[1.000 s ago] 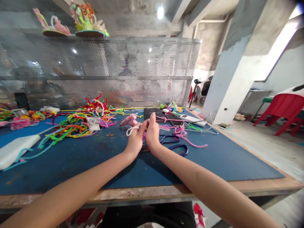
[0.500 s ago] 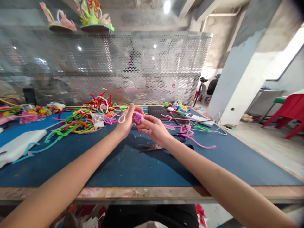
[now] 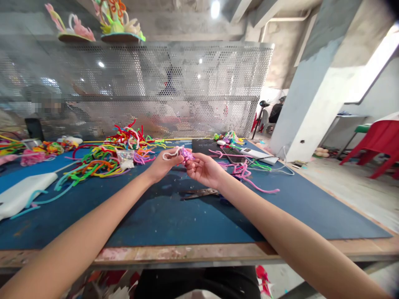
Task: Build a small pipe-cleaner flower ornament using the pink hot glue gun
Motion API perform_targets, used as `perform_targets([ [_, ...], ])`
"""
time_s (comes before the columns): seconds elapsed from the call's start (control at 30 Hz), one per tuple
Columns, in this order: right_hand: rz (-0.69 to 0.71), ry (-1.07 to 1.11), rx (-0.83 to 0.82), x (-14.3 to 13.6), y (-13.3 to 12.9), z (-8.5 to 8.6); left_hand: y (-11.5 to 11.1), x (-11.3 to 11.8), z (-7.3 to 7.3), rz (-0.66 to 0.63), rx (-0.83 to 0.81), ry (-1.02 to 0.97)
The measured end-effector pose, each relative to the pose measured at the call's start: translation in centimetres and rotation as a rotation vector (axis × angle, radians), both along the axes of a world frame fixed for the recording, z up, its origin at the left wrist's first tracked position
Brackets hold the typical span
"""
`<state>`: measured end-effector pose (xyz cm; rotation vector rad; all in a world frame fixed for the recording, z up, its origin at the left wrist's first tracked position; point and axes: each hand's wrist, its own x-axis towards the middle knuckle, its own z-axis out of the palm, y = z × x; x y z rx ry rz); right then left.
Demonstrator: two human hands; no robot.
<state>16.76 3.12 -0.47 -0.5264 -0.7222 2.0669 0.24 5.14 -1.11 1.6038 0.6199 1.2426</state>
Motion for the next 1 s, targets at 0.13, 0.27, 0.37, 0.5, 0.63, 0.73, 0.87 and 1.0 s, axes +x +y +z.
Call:
perform_targets([
  [0.13, -0.075, -0.149, 0.108, -0.2, 0.0, -0.1, 0.1, 0.1, 0.0, 0.007, -0.015, -0.044],
  [0.27, -0.191, -0.285, 0.377, -0.4, 0.0, -0.6, -0.1, 0.4, 0.2, 0.031, -0.053, -0.106],
  [0.37, -0.195, -0.303, 0.435, -0.4, 0.2, -1.1, -0.3, 0.3, 0.5, 0.088, -0.051, -0.019],
  [0.5, -0.214, -0.329, 0.477, -0.1, 0.2, -1.2, -0.7, 0.3, 1.0, 0.172, 0.095, 0.118],
  [0.63, -0.231, -0.343, 0.501, 0.0, -0.2, -1.1, -1.0, 0.4, 1.3, 0.247, 0.201, 0.189],
  [0.73, -0.217, -0.367, 0.510, 0.0, -0.1, -1.4, -1.1, 0.5, 1.4, 0.265, 0.252, 0.236],
  [0.87, -0.267, -0.545, 0.545, 0.0, 0.7, -1.8, -0.8, 0.5, 0.8, 0.237, 0.186, 0.245],
  [1.0, -0.523, -0.590, 0.703, 0.1, 1.3, -1.5, -0.7, 0.9, 0.3, 0.232, 0.025, 0.097],
])
